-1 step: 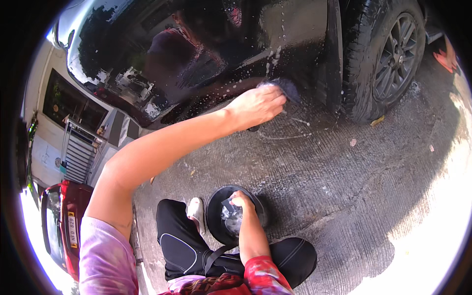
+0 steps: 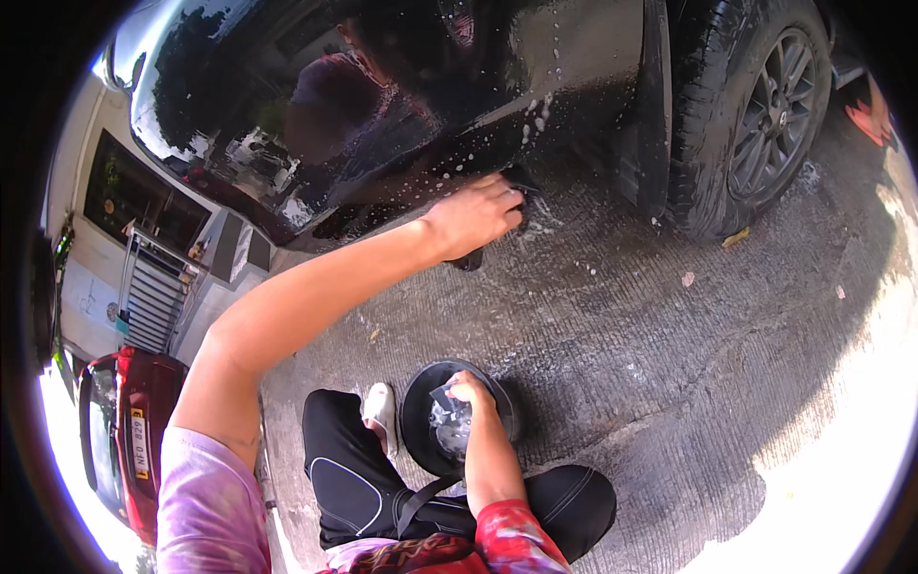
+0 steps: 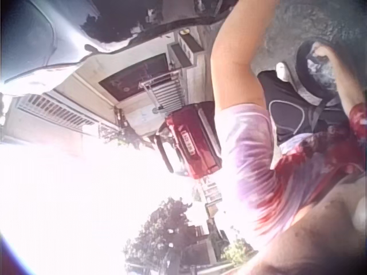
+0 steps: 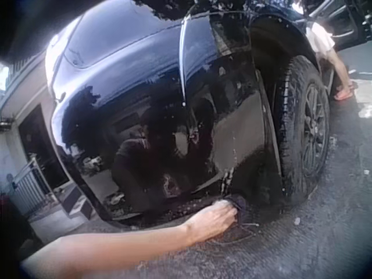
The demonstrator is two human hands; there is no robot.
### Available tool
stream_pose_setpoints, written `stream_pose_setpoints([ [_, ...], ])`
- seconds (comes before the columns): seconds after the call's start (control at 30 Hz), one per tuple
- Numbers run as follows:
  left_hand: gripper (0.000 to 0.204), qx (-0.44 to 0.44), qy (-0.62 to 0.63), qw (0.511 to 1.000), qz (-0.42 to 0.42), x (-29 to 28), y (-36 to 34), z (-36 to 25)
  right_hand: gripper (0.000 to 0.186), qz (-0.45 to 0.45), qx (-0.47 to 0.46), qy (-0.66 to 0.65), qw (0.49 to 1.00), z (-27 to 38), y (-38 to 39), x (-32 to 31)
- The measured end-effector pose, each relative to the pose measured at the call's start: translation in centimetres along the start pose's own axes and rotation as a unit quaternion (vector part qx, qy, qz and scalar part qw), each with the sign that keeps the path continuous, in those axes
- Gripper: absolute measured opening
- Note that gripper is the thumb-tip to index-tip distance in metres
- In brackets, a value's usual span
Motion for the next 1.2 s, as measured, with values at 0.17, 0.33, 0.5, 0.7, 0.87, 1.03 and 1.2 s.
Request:
stream_pose_setpoints([
  [0.17,0.046,-0.149,0.072,0.969,0.181,7.9,16.9,1.6,0.031,-0.006,0.009,0.021,1.000,-0.8,-1.1,0.6],
  [0.33,0.037,-0.225,0.230,0.935,0.149,12.3,23.7,-7.0,0.034,-0.107,0.034,0.136,0.984,-5.3,-3.7,-1.9],
  [0.5,0.033,-0.245,0.446,0.844,0.171,18.5,26.5,-18.3,0.023,-0.204,0.143,0.153,0.956,-8.8,-1.4,-1.2],
  [0.7,0.041,-0.148,0.292,0.928,-0.176,2.9,24.1,-7.2,0.034,-0.156,0.258,0.226,0.926,-8.5,1.7,0.5],
  [0.87,0.073,0.003,-0.040,0.966,-0.255,-10.3,17.2,7.1,0.058,-0.134,0.245,0.129,0.952,-11.0,0.4,-2.7],
  [1.03,0.060,-0.024,-0.265,0.906,-0.329,-21.5,18.0,15.2,0.065,-0.226,0.306,0.178,0.907,-9.9,1.4,-1.0],
  [1.2,0.062,-0.177,-0.242,0.829,-0.473,-28.2,21.3,20.0,0.062,-0.300,0.339,0.138,0.881,-11.1,3.6,2.9],
])
Point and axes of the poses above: each hand's wrist, its own y-axis away from the middle knuckle, its own x-axis out of the palm, z = x × y, the point moved 8 cm from there along -y, towards the middle knuckle
